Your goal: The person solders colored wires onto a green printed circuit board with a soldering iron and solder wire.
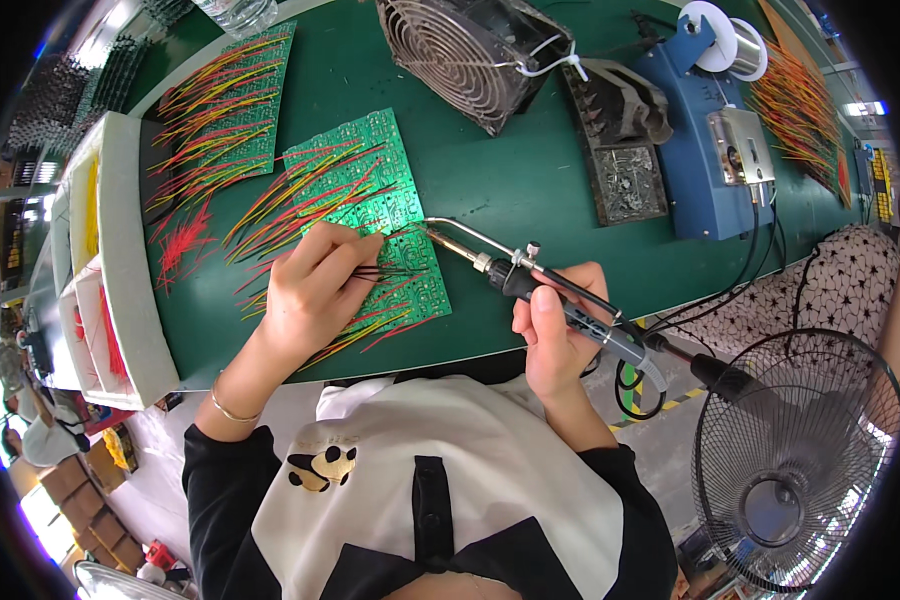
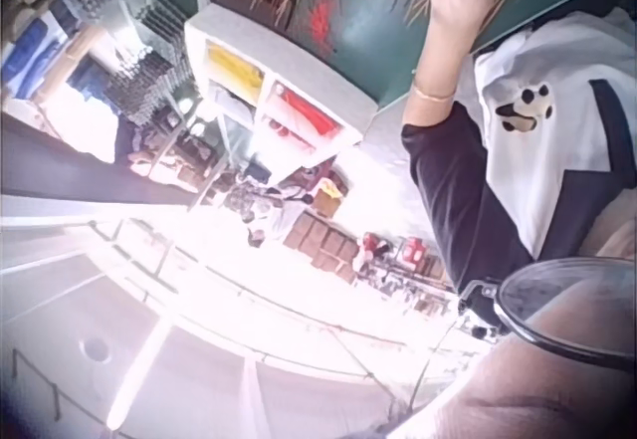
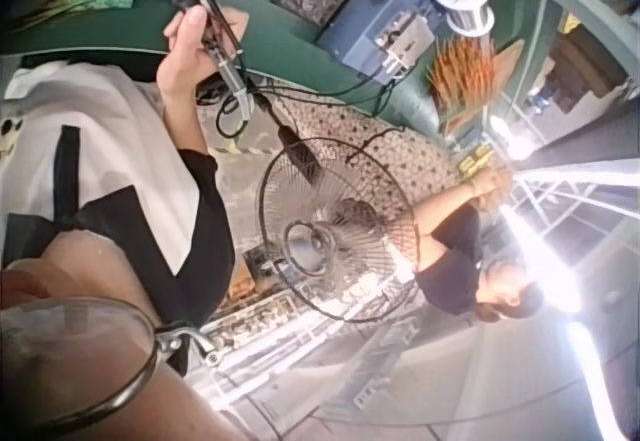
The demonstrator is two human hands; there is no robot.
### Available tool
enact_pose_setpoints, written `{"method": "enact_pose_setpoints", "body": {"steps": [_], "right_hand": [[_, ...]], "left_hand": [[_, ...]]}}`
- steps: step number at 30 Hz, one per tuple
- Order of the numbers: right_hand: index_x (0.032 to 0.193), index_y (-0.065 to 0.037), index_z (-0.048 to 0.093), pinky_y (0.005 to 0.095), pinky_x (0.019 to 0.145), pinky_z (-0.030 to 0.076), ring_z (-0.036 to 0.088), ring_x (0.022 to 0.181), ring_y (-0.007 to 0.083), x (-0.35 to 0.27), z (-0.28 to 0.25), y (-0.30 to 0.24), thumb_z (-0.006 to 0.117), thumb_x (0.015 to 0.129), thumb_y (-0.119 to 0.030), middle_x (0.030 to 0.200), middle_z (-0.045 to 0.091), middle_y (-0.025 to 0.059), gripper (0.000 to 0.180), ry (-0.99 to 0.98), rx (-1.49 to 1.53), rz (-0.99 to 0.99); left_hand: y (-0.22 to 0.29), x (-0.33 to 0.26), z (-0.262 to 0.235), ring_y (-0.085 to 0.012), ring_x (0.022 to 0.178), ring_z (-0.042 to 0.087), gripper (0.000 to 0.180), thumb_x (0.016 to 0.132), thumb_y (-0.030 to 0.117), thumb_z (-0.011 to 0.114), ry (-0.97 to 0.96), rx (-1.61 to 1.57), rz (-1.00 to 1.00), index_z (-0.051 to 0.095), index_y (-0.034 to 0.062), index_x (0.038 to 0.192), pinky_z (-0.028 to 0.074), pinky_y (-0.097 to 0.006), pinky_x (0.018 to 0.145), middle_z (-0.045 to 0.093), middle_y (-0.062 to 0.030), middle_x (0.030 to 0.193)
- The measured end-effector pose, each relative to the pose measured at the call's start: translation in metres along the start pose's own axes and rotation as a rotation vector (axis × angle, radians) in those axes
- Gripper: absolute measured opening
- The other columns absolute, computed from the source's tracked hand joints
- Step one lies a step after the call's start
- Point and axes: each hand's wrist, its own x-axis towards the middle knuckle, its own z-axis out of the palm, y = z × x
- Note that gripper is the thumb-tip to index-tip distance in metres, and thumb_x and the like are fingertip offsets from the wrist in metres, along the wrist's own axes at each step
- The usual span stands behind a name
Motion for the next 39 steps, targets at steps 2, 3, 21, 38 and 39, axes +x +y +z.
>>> {"method": "enact_pose_setpoints", "body": {"steps": [2, 3, 21, 38, 39], "right_hand": [[0.089, -0.002, 0.045, 0.0174, 0.037, 0.026, 0.041, 0.043, 0.0055, 0.001, 0.0, -0.0007, 0.053, 0.085, -0.015, 0.058, 0.049, 0.0051, 0.016, -0.004, -0.008, 0.008], [0.089, -0.002, 0.045, 0.0173, 0.037, 0.026, 0.041, 0.044, 0.0053, 0.0015, 0.0002, -0.0014, 0.053, 0.086, -0.015, 0.058, 0.049, 0.0051, 0.016, -0.009, -0.013, 0.01], [0.088, -0.001, 0.045, 0.0176, 0.037, 0.026, 0.039, 0.042, 0.0053, 0.002, 0.0021, -0.0004, 0.053, 0.085, -0.015, 0.056, 0.048, 0.0049, 0.016, -0.011, -0.051, 0.0], [0.086, -0.001, 0.046, 0.0174, 0.035, 0.025, 0.039, 0.04, 0.005, 0.0026, 0.0045, -0.0004, 0.053, 0.086, -0.018, 0.053, 0.047, 0.0046, 0.018, 0.024, -0.075, 0.022], [0.086, -0.001, 0.046, 0.0176, 0.035, 0.026, 0.038, 0.039, 0.005, 0.0033, 0.0047, -0.0004, 0.053, 0.086, -0.018, 0.052, 0.047, 0.0049, 0.018, 0.034, -0.087, 0.02]], "left_hand": [[-0.0002, 0.0004, -0.0003, -0.016, 0.051, 0.051, 0.026, 0.061, -0.003, 0.064, -0.008, -0.001, -0.007, 0.059, 0.0003, 0.086, 0.042, -0.027, 0.041, 0.049, -0.0056, 0.078], [-0.0005, 0.0004, -0.0003, -0.0159, 0.051, 0.051, 0.027, 0.061, -0.003, 0.065, -0.01, -0.008, -0.009, 0.059, 0.0, 0.087, 0.042, -0.027, 0.041, 0.049, -0.0057, 0.078], [0.0048, 0.0023, -0.0029, -0.0163, 0.054, 0.053, 0.025, 0.061, -0.007, 0.066, -0.022, -0.035, -0.093, 0.063, 0.0005, 0.085, 0.043, -0.027, 0.044, 0.052, -0.0063, 0.075], [0.004, 0.001, -0.003, -0.0164, 0.056, 0.054, 0.026, 0.061, -0.008, 0.065, -0.038, -0.051, -0.099, 0.063, 0.0, 0.086, 0.044, -0.027, 0.045, 0.052, -0.0067, 0.076], [0.0046, 0.0014, -0.0036, -0.0163, 0.056, 0.054, 0.026, 0.061, -0.007, 0.065, -0.041, -0.051, -0.105, 0.063, 0.0001, 0.086, 0.044, -0.027, 0.045, 0.052, -0.0068, 0.076]]}}
